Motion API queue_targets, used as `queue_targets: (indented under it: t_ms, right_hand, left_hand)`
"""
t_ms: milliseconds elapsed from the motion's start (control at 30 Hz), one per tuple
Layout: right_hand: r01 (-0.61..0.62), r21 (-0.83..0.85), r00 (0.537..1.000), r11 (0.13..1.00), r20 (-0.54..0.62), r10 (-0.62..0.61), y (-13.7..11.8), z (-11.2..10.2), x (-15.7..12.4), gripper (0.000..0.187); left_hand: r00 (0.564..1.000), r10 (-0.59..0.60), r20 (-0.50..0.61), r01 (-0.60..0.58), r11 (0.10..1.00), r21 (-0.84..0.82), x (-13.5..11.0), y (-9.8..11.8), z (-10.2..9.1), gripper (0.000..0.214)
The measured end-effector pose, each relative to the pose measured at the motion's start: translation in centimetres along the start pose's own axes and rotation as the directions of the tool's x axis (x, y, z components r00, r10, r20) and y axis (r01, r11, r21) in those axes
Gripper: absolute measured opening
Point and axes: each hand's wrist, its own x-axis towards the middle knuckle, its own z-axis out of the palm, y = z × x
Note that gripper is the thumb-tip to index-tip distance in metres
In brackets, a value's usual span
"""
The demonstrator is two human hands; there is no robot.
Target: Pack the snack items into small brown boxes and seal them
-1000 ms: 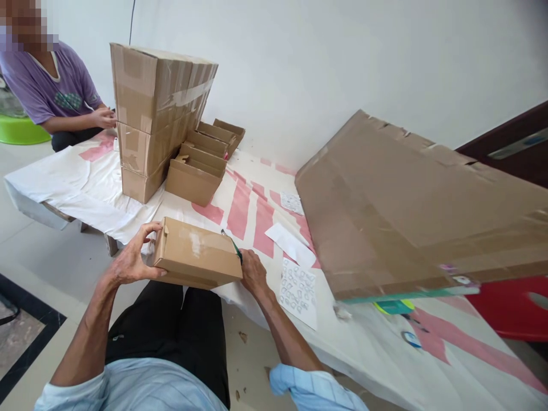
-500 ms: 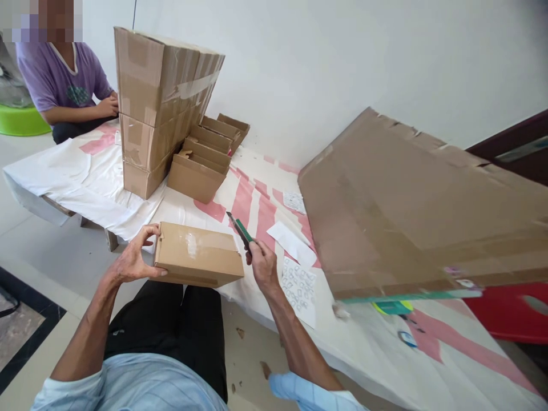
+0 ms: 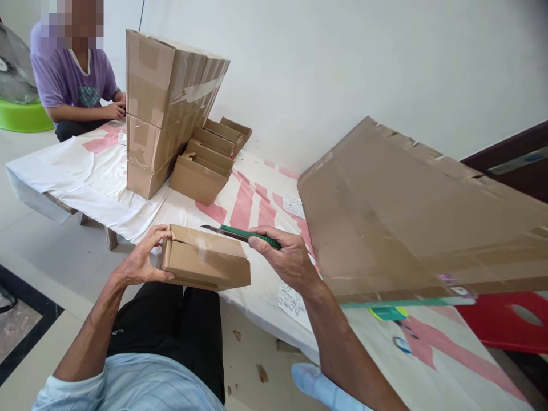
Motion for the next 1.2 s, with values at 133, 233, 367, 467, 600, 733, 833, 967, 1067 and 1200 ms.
queue_targets:
  t_ms: [133,233,367,467,600,733,833,967,1067,1200]
  right_hand:
    - [0.12,-0.057,0.982,0.991,0.156,-0.11,-2.0,-0.2,0.7,0.024]
    - [0.208,-0.088,0.952,0.974,0.248,-0.181,-3.3,-0.1,1.1,0.022]
    - [0.283,-0.13,0.922,0.95,0.308,-0.233,-4.6,0.1,1.3,0.021]
    - [0.309,-0.145,0.91,0.94,0.331,-0.248,-5.0,0.2,1.4,0.022]
    - [0.326,-0.214,0.905,0.921,0.352,-0.239,-5.2,0.4,1.5,0.023]
    - [0.365,-0.283,0.893,0.887,0.375,-0.248,-5.6,0.6,1.6,0.022]
    - [0.41,-0.345,0.88,0.844,0.393,-0.267,-5.9,0.7,1.9,0.023]
    - [0.466,-0.42,0.851,0.779,0.456,-0.263,-6.0,0.6,2.6,0.028]
    - [0.464,-0.42,0.839,0.78,0.49,-0.236,-5.2,0.0,3.1,0.034]
    - [0.38,-0.428,0.873,0.82,0.458,-0.166,-2.6,-2.2,2.8,0.033]
  left_hand:
    - [1.0,0.03,-0.003,-0.03,0.999,0.027,0.1,0.1,0.2,0.089]
    - [0.999,0.045,-0.001,-0.044,0.998,0.041,0.2,0.2,0.3,0.089]
    - [0.999,0.048,0.003,-0.048,0.998,0.037,0.2,0.4,0.4,0.088]
    - [0.999,0.038,0.006,-0.039,0.999,0.036,0.2,0.5,0.4,0.087]
    - [0.999,0.041,0.001,-0.041,0.998,0.044,0.2,0.6,0.4,0.088]
    - [0.999,0.034,0.003,-0.034,0.999,0.043,0.2,0.6,0.4,0.088]
    - [1.0,0.024,0.006,-0.025,0.999,0.047,0.1,0.6,0.3,0.089]
    - [1.0,0.024,0.007,-0.024,0.998,0.052,0.2,0.9,0.2,0.087]
    - [1.0,0.015,0.01,-0.016,0.998,0.059,0.4,0.8,0.3,0.085]
    - [1.0,-0.007,0.01,0.007,0.998,0.058,0.4,0.0,0.4,0.085]
